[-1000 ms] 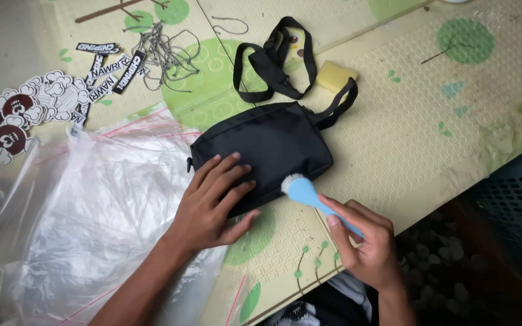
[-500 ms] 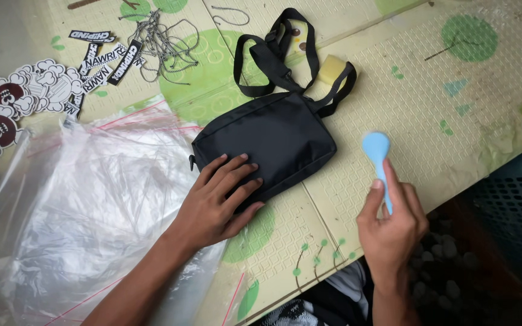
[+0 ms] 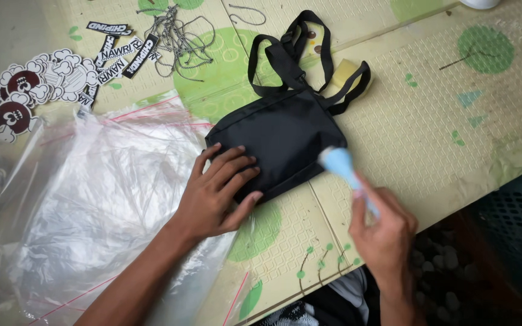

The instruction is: The person cleans a black pouch with a brush, then attaches a printed sticker to a metal chain using pliers to form a keychain. The keychain is clipped to the pouch, and the person wipes the table with a sponge.

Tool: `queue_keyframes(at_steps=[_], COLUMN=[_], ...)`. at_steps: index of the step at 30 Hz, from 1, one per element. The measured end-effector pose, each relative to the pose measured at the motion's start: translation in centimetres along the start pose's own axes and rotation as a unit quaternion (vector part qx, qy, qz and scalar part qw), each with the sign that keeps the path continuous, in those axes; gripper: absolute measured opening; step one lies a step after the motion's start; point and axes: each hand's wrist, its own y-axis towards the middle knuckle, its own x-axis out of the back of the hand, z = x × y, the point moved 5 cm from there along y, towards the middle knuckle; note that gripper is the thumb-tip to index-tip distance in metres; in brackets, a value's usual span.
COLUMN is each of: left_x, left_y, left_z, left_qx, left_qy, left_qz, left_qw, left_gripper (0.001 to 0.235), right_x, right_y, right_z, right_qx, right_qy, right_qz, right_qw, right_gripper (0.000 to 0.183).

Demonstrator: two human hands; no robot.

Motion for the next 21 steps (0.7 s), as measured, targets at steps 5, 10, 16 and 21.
queue_keyframes(at_steps=[5,10,16,21], left_x=[0.9,-0.6,-1.2,-0.7], left_y=[-0.7,-2.3,-2.8,-2.6], left_z=[2.6,5.8,5.9,5.7], left_qx=[0.186,0.321,0.275,0.282], left_qy=[0.014,-0.017,-0.001,-0.020], left_qz=[-0.082,-0.038,-0.050,-0.052], left_qw=[0.979,0.946,0.960,0.958], left_gripper=[0.037,0.033,0.028,0.030], right_x=[1.5,-0.9,-3.1,-2.7], right_y=[2.0,4.6,10.1,13.0], right_z=[1.7,6.5,7.9,9.1], right_qx=[-0.015,0.100,0.177,0.183], right_qy=[0.153,0.266,0.291,0.232], right_qz=[-0.037,0.191,0.301,0.191], right_qw=[0.987,0.940,0.891,0.936], right_gripper=[0.029,0.028,0.022,0.022])
